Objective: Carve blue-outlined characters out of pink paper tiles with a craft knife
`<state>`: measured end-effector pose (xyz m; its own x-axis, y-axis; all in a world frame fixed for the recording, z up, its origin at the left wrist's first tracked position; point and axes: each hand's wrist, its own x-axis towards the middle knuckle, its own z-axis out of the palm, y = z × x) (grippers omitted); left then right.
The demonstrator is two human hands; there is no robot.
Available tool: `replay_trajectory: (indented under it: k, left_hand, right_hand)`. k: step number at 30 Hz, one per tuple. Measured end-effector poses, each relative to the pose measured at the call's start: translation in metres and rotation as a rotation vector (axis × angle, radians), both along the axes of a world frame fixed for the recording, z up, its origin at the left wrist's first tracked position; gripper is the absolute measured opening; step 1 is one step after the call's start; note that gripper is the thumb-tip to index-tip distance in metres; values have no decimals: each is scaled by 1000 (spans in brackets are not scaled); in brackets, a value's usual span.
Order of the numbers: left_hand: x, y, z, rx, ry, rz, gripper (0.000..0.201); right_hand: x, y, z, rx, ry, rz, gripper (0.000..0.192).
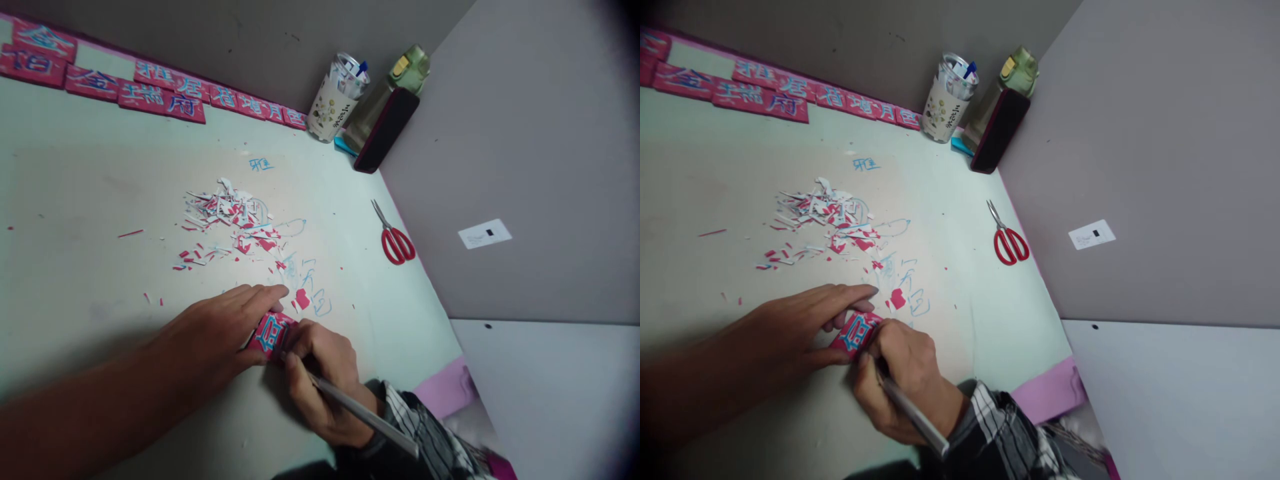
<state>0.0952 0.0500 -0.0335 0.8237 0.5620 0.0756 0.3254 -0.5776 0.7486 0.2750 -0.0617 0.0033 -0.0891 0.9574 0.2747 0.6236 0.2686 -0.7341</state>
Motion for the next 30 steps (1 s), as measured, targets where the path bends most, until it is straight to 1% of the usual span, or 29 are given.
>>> replay_trajectory:
  k: [3,7,13,15,19,22,25,30]
  left_hand:
    - [0,0,2,0,-13,-6,56]
    - [-1,-1,5,2,23,11,57]
    - [-1,-2,-5,31,-32,8,57]
    - [0,-2,-6,19,-45,21,57]
    - [0,-1,-3,-124,-68,97,59]
    - [-1,4,3,-243,-130,143,64]
    - [-1,10,13,-338,-144,172,63]
    - [3,17,32,-520,-111,214,64]
  right_hand:
    - [0,0,0,17,-13,6,17]
    - [0,0,-1,12,-14,-3,16]
    - [-2,-2,-3,-22,31,-30,15]
    - [-2,-2,-2,-46,73,-45,15]
    - [-1,-2,2,-136,250,-108,18]
    - [0,-1,5,-149,363,-151,18]
    - [-1,0,6,-90,395,-166,19]
    - [-4,0,5,72,349,-140,14]
